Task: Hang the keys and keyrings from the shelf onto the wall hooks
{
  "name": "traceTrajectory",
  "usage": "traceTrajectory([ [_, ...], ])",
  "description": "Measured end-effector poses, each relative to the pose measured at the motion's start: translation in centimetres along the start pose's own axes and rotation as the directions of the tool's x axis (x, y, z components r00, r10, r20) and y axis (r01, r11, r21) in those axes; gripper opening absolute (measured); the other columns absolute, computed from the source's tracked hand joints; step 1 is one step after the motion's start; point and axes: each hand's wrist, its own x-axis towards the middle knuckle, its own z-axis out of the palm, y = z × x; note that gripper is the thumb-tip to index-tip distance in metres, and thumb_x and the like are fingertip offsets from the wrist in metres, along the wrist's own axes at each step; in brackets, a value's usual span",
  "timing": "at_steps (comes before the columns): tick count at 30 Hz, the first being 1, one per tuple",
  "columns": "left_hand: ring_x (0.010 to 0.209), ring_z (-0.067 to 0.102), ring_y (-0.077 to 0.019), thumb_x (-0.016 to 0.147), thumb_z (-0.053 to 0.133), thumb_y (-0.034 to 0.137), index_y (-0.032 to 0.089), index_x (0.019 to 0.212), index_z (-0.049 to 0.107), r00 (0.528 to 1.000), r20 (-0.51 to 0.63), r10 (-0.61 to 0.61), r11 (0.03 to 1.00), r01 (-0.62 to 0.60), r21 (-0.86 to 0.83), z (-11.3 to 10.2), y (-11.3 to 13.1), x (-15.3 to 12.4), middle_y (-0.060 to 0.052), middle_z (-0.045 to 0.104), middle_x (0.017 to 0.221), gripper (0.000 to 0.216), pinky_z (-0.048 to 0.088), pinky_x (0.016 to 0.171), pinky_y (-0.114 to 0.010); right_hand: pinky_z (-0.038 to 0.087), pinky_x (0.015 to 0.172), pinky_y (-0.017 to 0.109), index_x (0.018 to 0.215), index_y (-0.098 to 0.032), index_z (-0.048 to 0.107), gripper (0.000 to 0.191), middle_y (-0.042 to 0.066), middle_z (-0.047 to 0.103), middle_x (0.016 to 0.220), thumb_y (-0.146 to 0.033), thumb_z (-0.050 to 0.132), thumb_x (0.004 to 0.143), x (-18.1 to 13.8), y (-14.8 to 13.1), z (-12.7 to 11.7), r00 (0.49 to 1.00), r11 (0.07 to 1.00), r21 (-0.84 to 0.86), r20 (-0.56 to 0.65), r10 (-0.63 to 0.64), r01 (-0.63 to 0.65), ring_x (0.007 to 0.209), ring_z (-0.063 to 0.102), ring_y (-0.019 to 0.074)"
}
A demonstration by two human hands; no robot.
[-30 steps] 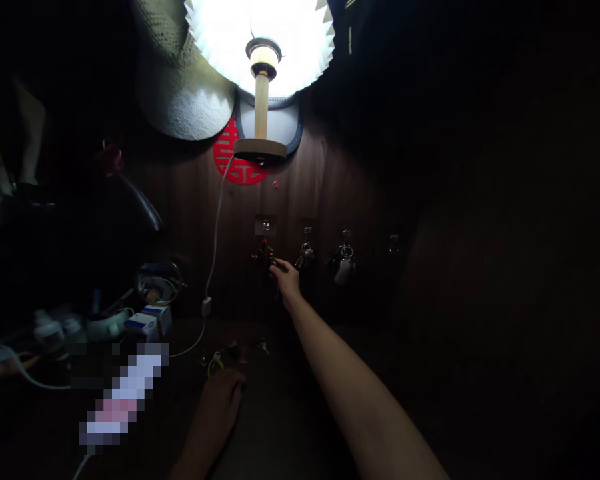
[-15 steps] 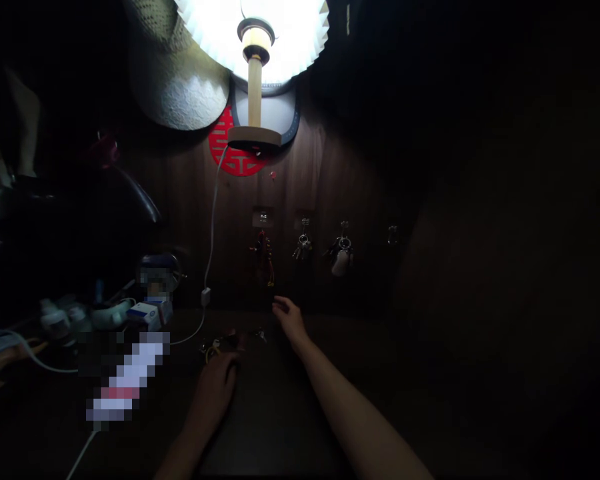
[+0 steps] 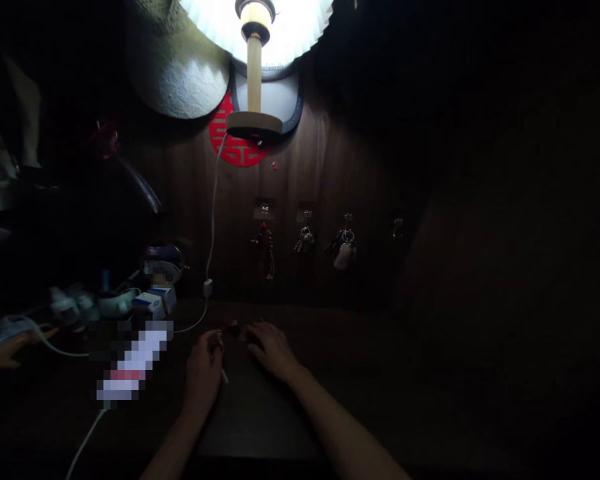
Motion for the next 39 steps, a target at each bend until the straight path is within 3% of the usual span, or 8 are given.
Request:
traceTrajectory([
  [3, 0.098, 0.061, -0.0244, 0.077, 0.044, 0.029, 0.019, 0.103, 0.054, 1.000, -0.003, -0.022, 1.000, 0.022, -0.015, 0.0, 0.0, 0.1, -0.009, 0.065, 0.102, 0.030, 0.048, 0.087, -0.044, 0.019, 0.107, 0.055, 0.130, -0.034, 0.046, 0.044, 0.003, 0.043, 0.141, -0.034, 0.051, 0.086, -1.0, -0.5, 0.0, 0.993, 0.992, -0.112, 0.108, -0.043, 0.056, 0.134, 0.029, 0.0264],
  [6, 0.098, 0.061, -0.0246, 0.076, 0.044, 0.030, 0.020, 0.101, 0.054, 0.999, -0.013, -0.037, 0.999, 0.036, -0.026, 0.0, 0.0, 0.1, -0.009, 0.066, 0.102, 0.029, 0.048, 0.087, -0.044, 0.016, 0.107, 0.056, 0.129, -0.036, 0.045, 0.041, 0.001, 0.044, 0.141, -0.036, 0.049, 0.088, -2.4, -0.1, -0.5, 0.991, 0.989, -0.124, 0.122, -0.062, 0.077, 0.134, 0.029, 0.0245],
  [12, 0.097, 0.061, -0.0240, 0.076, 0.045, 0.029, 0.020, 0.103, 0.053, 0.997, -0.041, -0.067, 0.997, 0.065, -0.050, -0.3, 0.1, 0.1, -0.008, 0.065, 0.101, 0.030, 0.048, 0.087, -0.043, 0.024, 0.105, 0.045, 0.106, -0.025, 0.062, 0.024, 0.005, 0.059, 0.122, -0.033, 0.046, 0.091, -3.7, 1.3, -2.1, 1.000, 0.990, -0.142, -0.014, -0.019, 0.017, 0.125, 0.042, 0.0218],
  [18, 0.100, 0.060, -0.0244, 0.077, 0.046, 0.030, 0.019, 0.109, 0.050, 0.989, -0.106, -0.098, 0.991, 0.087, -0.102, -0.2, 0.1, 0.1, -0.010, 0.062, 0.104, 0.034, 0.048, 0.088, -0.043, 0.033, 0.096, 0.036, 0.100, -0.022, 0.064, 0.019, 0.007, 0.063, 0.109, -0.027, 0.051, 0.086, 0.0, -0.3, -0.6, 0.991, 0.982, -0.179, -0.129, 0.041, -0.064, 0.109, 0.052, 0.0207],
  [24, 0.100, 0.058, -0.0252, 0.077, 0.046, 0.029, 0.019, 0.108, 0.050, 0.989, -0.127, -0.076, 0.995, 0.066, -0.081, -0.1, -0.1, 0.2, -0.011, 0.061, 0.105, 0.033, 0.045, 0.090, -0.046, 0.026, 0.100, 0.044, 0.106, -0.023, 0.062, 0.027, 0.008, 0.061, 0.115, -0.032, 0.058, 0.081, 3.7, -1.9, 3.0, 0.986, 0.973, -0.203, -0.145, 0.085, -0.114, 0.112, 0.049, 0.0246],
  [28, 0.101, 0.058, -0.0246, 0.077, 0.047, 0.028, 0.019, 0.106, 0.051, 0.991, -0.116, -0.064, 0.995, 0.054, -0.084, -0.1, -0.2, 0.2, -0.010, 0.061, 0.105, 0.031, 0.045, 0.090, -0.044, 0.022, 0.102, 0.047, 0.100, -0.023, 0.063, 0.021, 0.008, 0.064, 0.110, -0.028, 0.057, 0.081, 4.1, -1.9, 3.4, 0.981, 0.973, -0.193, -0.171, 0.093, -0.126, 0.111, 0.050, 0.0244],
  [34, 0.102, 0.057, -0.0250, 0.078, 0.045, 0.030, 0.019, 0.105, 0.053, 0.995, -0.090, -0.038, 0.998, 0.032, -0.060, -0.2, 0.2, 0.1, -0.010, 0.061, 0.107, 0.030, 0.045, 0.091, -0.045, 0.036, 0.092, 0.038, 0.098, -0.023, 0.061, 0.019, 0.004, 0.068, 0.094, -0.024, 0.053, 0.080, 2.6, -1.5, 0.9, 0.955, 0.988, 0.140, -0.279, 0.097, -0.060, 0.093, 0.059, 0.0193],
  [39, 0.101, 0.058, -0.0241, 0.079, 0.044, 0.030, 0.020, 0.105, 0.055, 0.998, -0.063, 0.031, 0.999, -0.033, -0.022, -0.6, 0.9, -0.1, -0.009, 0.062, 0.106, 0.030, 0.046, 0.090, -0.043, 0.046, 0.077, 0.030, 0.091, -0.022, 0.058, 0.018, 0.003, 0.068, 0.093, -0.033, 0.054, 0.077, 0.7, -0.9, -0.9, 0.919, 0.771, 0.636, -0.317, 0.233, 0.024, 0.087, 0.062, 0.0175],
])
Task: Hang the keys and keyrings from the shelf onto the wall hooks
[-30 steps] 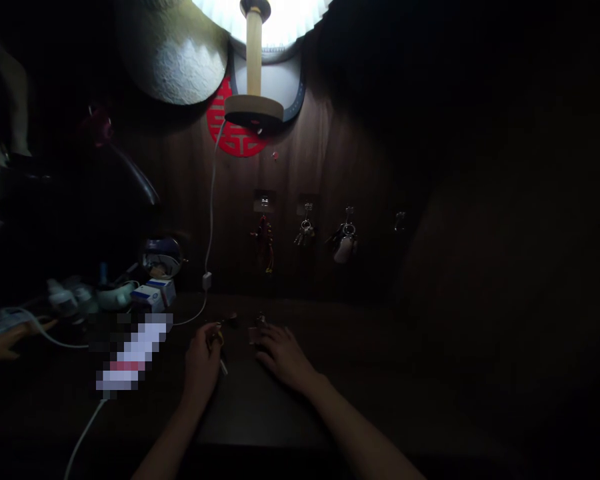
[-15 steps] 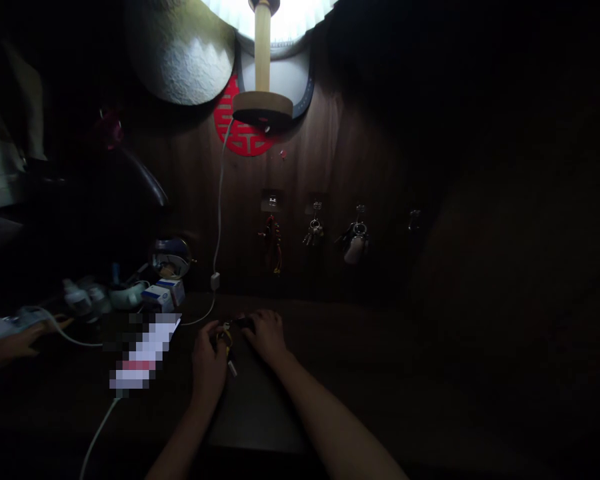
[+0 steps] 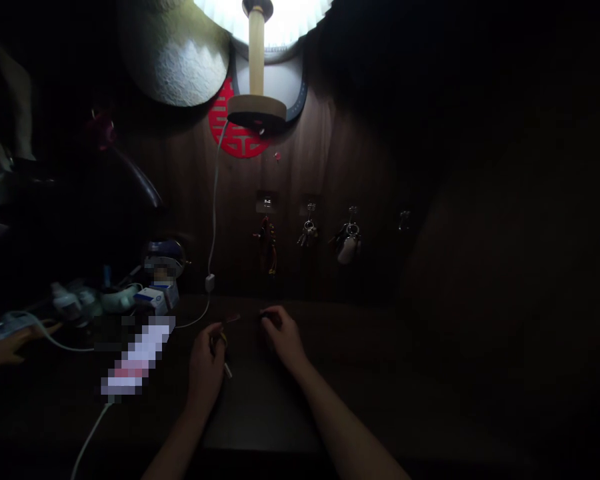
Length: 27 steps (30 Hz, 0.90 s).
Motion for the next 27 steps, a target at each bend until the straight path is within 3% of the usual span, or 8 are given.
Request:
traceTrajectory([
  [2, 0.101, 0.058, -0.0238, 0.080, 0.043, 0.031, 0.021, 0.104, 0.055, 0.999, 0.023, 0.047, 0.999, -0.047, 0.015, 0.0, 0.3, -0.2, -0.008, 0.063, 0.105, 0.028, 0.046, 0.090, -0.042, 0.048, 0.069, 0.029, 0.092, -0.021, 0.056, 0.023, 0.003, 0.068, 0.091, -0.039, 0.055, 0.077, -0.5, -0.3, -0.6, 0.995, 0.984, 0.149, -0.012, 0.095, -0.092, 0.080, 0.063, 0.0175],
  [4, 0.101, 0.059, -0.0233, 0.083, 0.041, 0.032, 0.021, 0.104, 0.057, 0.989, 0.080, 0.124, 0.992, -0.126, 0.026, 0.1, 0.6, -0.4, -0.008, 0.064, 0.105, 0.028, 0.046, 0.090, -0.042, 0.048, 0.062, 0.029, 0.095, -0.021, 0.056, 0.028, 0.003, 0.068, 0.085, -0.042, 0.055, 0.077, -1.1, -0.6, -1.0, 0.988, 0.969, 0.195, 0.024, 0.153, -0.154, 0.073, 0.062, 0.0173],
  [10, 0.103, 0.060, -0.0214, 0.086, 0.044, 0.034, 0.024, 0.110, 0.059, 0.898, 0.255, 0.358, 0.924, -0.380, 0.042, 0.5, 1.0, -1.3, -0.006, 0.066, 0.109, 0.030, 0.047, 0.092, -0.040, 0.044, 0.082, 0.032, 0.106, -0.025, 0.063, 0.029, 0.000, 0.065, 0.089, -0.033, 0.056, 0.079, -3.2, -1.3, -1.0, 0.967, 0.999, 0.041, 0.254, 0.015, -0.027, 0.089, 0.059, 0.0171],
  [14, 0.099, 0.062, -0.0185, 0.088, 0.043, 0.032, 0.027, 0.110, 0.060, 0.864, 0.281, 0.417, 0.897, -0.441, 0.022, 0.5, 0.6, -1.3, -0.004, 0.067, 0.105, 0.029, 0.051, 0.088, -0.034, 0.042, 0.067, 0.026, 0.134, -0.025, 0.040, 0.059, -0.006, 0.056, 0.068, -0.032, 0.059, 0.078, -4.3, -0.7, -0.7, 0.914, 0.971, 0.154, 0.391, 0.111, -0.184, 0.066, 0.055, 0.0114],
  [17, 0.091, 0.065, -0.0174, 0.088, 0.042, 0.033, 0.027, 0.099, 0.065, 0.837, 0.311, 0.450, 0.885, -0.464, -0.030, 0.7, 0.3, -1.1, -0.004, 0.068, 0.095, 0.026, 0.054, 0.082, -0.030, 0.041, 0.067, 0.025, 0.139, -0.024, 0.029, 0.067, -0.007, 0.056, 0.065, -0.033, 0.058, 0.080, -4.6, -0.2, -0.6, 0.888, 0.934, 0.248, 0.442, 0.127, -0.257, 0.063, 0.054, 0.0099],
  [21, 0.086, 0.066, -0.0179, 0.087, 0.043, 0.037, 0.026, 0.093, 0.065, 0.835, 0.321, 0.447, 0.890, -0.451, -0.065, 0.8, 0.2, -1.1, -0.004, 0.069, 0.091, 0.025, 0.055, 0.078, -0.030, 0.040, 0.061, 0.023, 0.132, -0.023, 0.037, 0.061, -0.007, 0.057, 0.064, -0.037, 0.061, 0.078, -4.6, 0.3, -0.5, 0.905, 0.914, 0.298, 0.400, 0.143, -0.276, 0.061, 0.054, 0.0099],
  [24, 0.087, 0.066, -0.0187, 0.086, 0.045, 0.039, 0.027, 0.095, 0.065, 0.826, 0.341, 0.449, 0.889, -0.452, -0.073, 0.8, 0.4, -1.2, -0.004, 0.069, 0.093, 0.025, 0.055, 0.079, -0.031, 0.039, 0.055, 0.022, 0.111, -0.022, 0.049, 0.047, -0.008, 0.053, 0.060, -0.043, 0.065, 0.072, -4.6, 0.9, -0.3, 0.929, 0.897, 0.335, 0.324, 0.179, -0.290, 0.054, 0.054, 0.0093],
  [27, 0.087, 0.066, -0.0196, 0.085, 0.046, 0.042, 0.027, 0.092, 0.064, 0.835, 0.333, 0.437, 0.895, -0.442, -0.067, 0.7, 0.4, -1.2, -0.004, 0.069, 0.091, 0.025, 0.055, 0.079, -0.032, 0.038, 0.052, 0.021, 0.095, -0.022, 0.049, 0.040, -0.009, 0.051, 0.058, -0.046, 0.067, 0.068, -4.8, 1.4, -0.3, 0.933, 0.896, 0.324, 0.289, 0.212, -0.304, 0.050, 0.051, 0.0087],
])
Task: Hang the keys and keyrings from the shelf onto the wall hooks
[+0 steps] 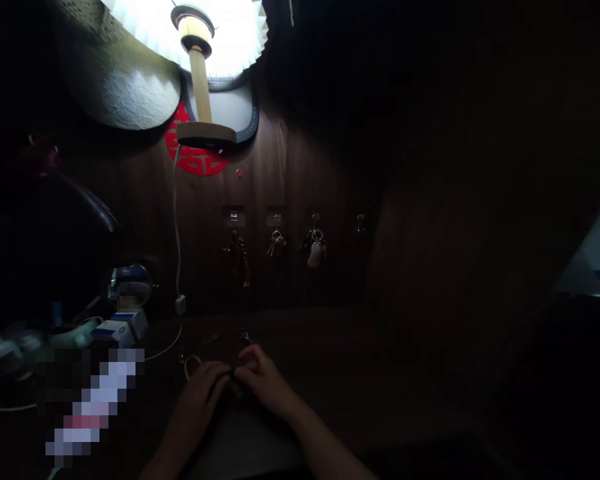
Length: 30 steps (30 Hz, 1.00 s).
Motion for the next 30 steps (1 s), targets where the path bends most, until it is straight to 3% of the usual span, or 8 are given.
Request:
traceTrajectory([
  [6, 0.088, 0.065, -0.0210, 0.084, 0.043, 0.048, 0.026, 0.091, 0.063, 0.986, -0.119, -0.118, 0.992, 0.124, 0.038, -0.1, -0.4, 0.0, -0.004, 0.068, 0.090, 0.030, 0.053, 0.083, -0.036, 0.040, 0.061, 0.023, 0.078, -0.022, 0.056, 0.016, -0.005, 0.057, 0.070, -0.030, 0.067, 0.068, -0.9, -0.7, -0.6, 0.988, 0.961, -0.253, -0.072, -0.137, 0.115, 0.066, 0.055, 0.0115],
  [13, 0.089, 0.065, -0.0211, 0.084, 0.044, 0.048, 0.027, 0.091, 0.063, 0.993, -0.067, -0.093, 0.996, 0.094, 0.014, -0.3, 0.2, 0.0, -0.004, 0.068, 0.091, 0.029, 0.052, 0.085, -0.035, 0.042, 0.065, 0.024, 0.077, -0.021, 0.063, 0.007, -0.003, 0.063, 0.075, -0.025, 0.060, 0.072, -2.0, -1.6, -1.5, 0.982, 0.893, -0.438, -0.093, -0.163, 0.107, 0.073, 0.058, 0.0134],
  [17, 0.089, 0.064, -0.0216, 0.084, 0.041, 0.050, 0.027, 0.087, 0.063, 0.984, -0.093, -0.150, 0.988, 0.153, 0.026, -0.3, 0.0, 0.1, -0.003, 0.068, 0.091, 0.033, 0.052, 0.086, -0.037, 0.043, 0.065, 0.025, 0.075, -0.021, 0.062, 0.007, -0.002, 0.065, 0.075, -0.027, 0.061, 0.072, -2.4, -2.4, -3.9, 0.964, 0.874, -0.474, -0.169, -0.207, 0.105, 0.074, 0.059, 0.0141],
  [20, 0.090, 0.064, -0.0218, 0.082, 0.042, 0.051, 0.028, 0.087, 0.064, 0.981, -0.090, -0.171, 0.984, 0.175, 0.033, -0.3, -0.3, 0.1, -0.003, 0.068, 0.091, 0.033, 0.051, 0.087, -0.037, 0.044, 0.062, 0.026, 0.074, -0.020, 0.060, 0.012, -0.002, 0.063, 0.066, -0.032, 0.061, 0.072, -2.1, -3.7, -6.9, 0.922, 0.906, -0.411, -0.301, -0.244, 0.105, 0.065, 0.058, 0.0136],
  [22, 0.091, 0.064, -0.0218, 0.081, 0.042, 0.052, 0.028, 0.087, 0.064, 0.980, -0.082, -0.179, 0.983, 0.182, 0.037, -0.3, -0.4, 0.1, -0.002, 0.069, 0.091, 0.033, 0.051, 0.088, -0.037, 0.045, 0.059, 0.026, 0.072, -0.020, 0.057, 0.019, -0.001, 0.064, 0.064, -0.038, 0.062, 0.071, -1.7, -5.1, -9.3, 0.861, 0.924, -0.357, -0.418, -0.290, 0.138, 0.061, 0.058, 0.0137],
  [24, 0.091, 0.064, -0.0219, 0.080, 0.042, 0.052, 0.028, 0.087, 0.064, 0.978, -0.079, -0.193, 0.979, 0.197, 0.043, -0.4, -0.4, 0.1, -0.002, 0.069, 0.091, 0.033, 0.052, 0.087, -0.037, 0.046, 0.057, 0.026, 0.073, -0.020, 0.056, 0.024, -0.001, 0.065, 0.063, -0.042, 0.065, 0.067, -1.1, -6.9, -12.0, 0.765, 0.921, -0.329, -0.532, -0.363, 0.208, 0.057, 0.058, 0.0132],
  [27, 0.090, 0.065, -0.0223, 0.079, 0.042, 0.053, 0.028, 0.088, 0.064, 0.969, -0.071, -0.238, 0.969, 0.242, 0.048, -0.3, -0.4, 0.2, -0.002, 0.069, 0.092, 0.034, 0.052, 0.086, -0.038, 0.046, 0.057, 0.025, 0.074, -0.019, 0.055, 0.028, 0.000, 0.066, 0.063, -0.043, 0.066, 0.064, -0.1, -10.2, -16.0, 0.568, 0.887, -0.353, -0.681, -0.462, 0.297, 0.056, 0.058, 0.0120],
  [30, 0.091, 0.065, -0.0228, 0.078, 0.042, 0.053, 0.028, 0.089, 0.064, 0.959, -0.051, -0.279, 0.958, 0.281, 0.053, -0.2, -0.5, 0.3, -0.002, 0.069, 0.094, 0.035, 0.052, 0.085, -0.039, 0.045, 0.056, 0.023, 0.077, -0.019, 0.054, 0.025, 0.000, 0.066, 0.065, -0.038, 0.065, 0.065, 1.0, -13.7, -19.5, 0.387, 0.841, -0.407, -0.755, -0.530, 0.358, 0.057, 0.059, 0.0112],
])
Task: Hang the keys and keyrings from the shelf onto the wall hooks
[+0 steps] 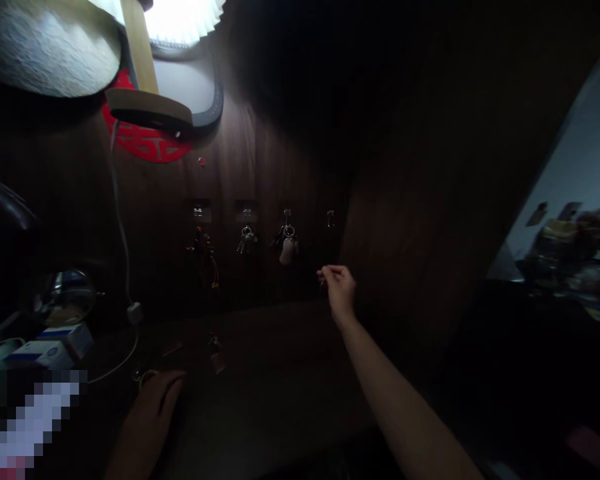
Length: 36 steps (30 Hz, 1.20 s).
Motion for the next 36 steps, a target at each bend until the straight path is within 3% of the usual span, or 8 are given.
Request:
traceTrajectory([
  [6, 0.087, 0.067, -0.0230, 0.077, 0.041, 0.051, 0.027, 0.087, 0.064, 0.999, 0.039, -0.022, 0.999, 0.021, 0.037, 0.5, -0.3, 0.4, -0.002, 0.071, 0.090, 0.034, 0.054, 0.081, -0.038, 0.043, 0.050, 0.019, 0.073, -0.018, 0.051, 0.011, -0.002, 0.065, 0.061, -0.024, 0.058, 0.068, 7.5, -1.3, 0.5, 0.985, 0.996, -0.044, -0.147, -0.088, 0.083, 0.053, 0.058, 0.0093],
  [13, 0.085, 0.067, -0.0231, 0.077, 0.041, 0.050, 0.026, 0.087, 0.063, 0.998, 0.055, -0.008, 0.998, 0.004, 0.059, 0.5, -0.5, 0.7, -0.003, 0.071, 0.089, 0.034, 0.055, 0.079, -0.037, 0.042, 0.048, 0.017, 0.071, -0.018, 0.049, 0.007, -0.003, 0.063, 0.058, -0.018, 0.056, 0.069, 11.4, -0.9, 1.6, 0.979, 0.990, -0.121, -0.182, -0.095, 0.073, 0.051, 0.058, 0.0092],
  [21, 0.088, 0.066, -0.0224, 0.078, 0.040, 0.051, 0.024, 0.088, 0.063, 0.996, 0.084, -0.043, 0.996, 0.037, 0.079, 0.3, 0.0, 0.7, -0.004, 0.070, 0.091, 0.037, 0.054, 0.081, -0.036, 0.039, 0.045, 0.018, 0.066, -0.020, 0.050, 0.007, -0.005, 0.061, 0.052, -0.020, 0.057, 0.066, 12.5, 0.8, 1.9, 0.981, 0.974, -0.221, -0.169, -0.091, 0.052, 0.048, 0.058, 0.0110],
  [27, 0.085, 0.067, -0.0215, 0.081, 0.040, 0.049, 0.025, 0.089, 0.062, 0.998, 0.062, 0.016, 0.996, -0.021, 0.089, 0.2, 0.1, 0.6, -0.002, 0.070, 0.090, 0.033, 0.054, 0.079, -0.034, 0.042, 0.050, 0.020, 0.065, -0.020, 0.051, 0.006, -0.004, 0.062, 0.054, -0.021, 0.056, 0.065, 12.6, 2.6, 2.1, 0.989, 0.965, -0.260, -0.130, -0.075, 0.039, 0.051, 0.060, 0.0122],
  [31, 0.084, 0.067, -0.0211, 0.082, 0.041, 0.047, 0.025, 0.088, 0.063, 0.995, 0.074, 0.069, 0.992, -0.076, 0.097, 0.3, -0.4, 0.7, -0.002, 0.071, 0.088, 0.031, 0.054, 0.081, -0.034, 0.043, 0.052, 0.022, 0.071, -0.019, 0.055, 0.010, -0.001, 0.066, 0.061, -0.025, 0.057, 0.064, 11.8, 3.9, 1.6, 0.994, 0.966, -0.258, -0.101, -0.040, 0.012, 0.057, 0.062, 0.0140],
  [36, 0.087, 0.066, -0.0224, 0.081, 0.040, 0.049, 0.025, 0.088, 0.063, 0.997, 0.057, 0.044, 0.993, -0.049, 0.107, 0.3, -0.4, 0.8, -0.003, 0.070, 0.089, 0.034, 0.053, 0.081, -0.036, 0.046, 0.058, 0.024, 0.086, -0.017, 0.061, 0.024, 0.005, 0.070, 0.083, -0.028, 0.053, 0.066, 9.8, 4.9, 0.6, 0.995, 0.974, -0.223, -0.094, 0.022, -0.043, 0.076, 0.064, 0.0171],
])
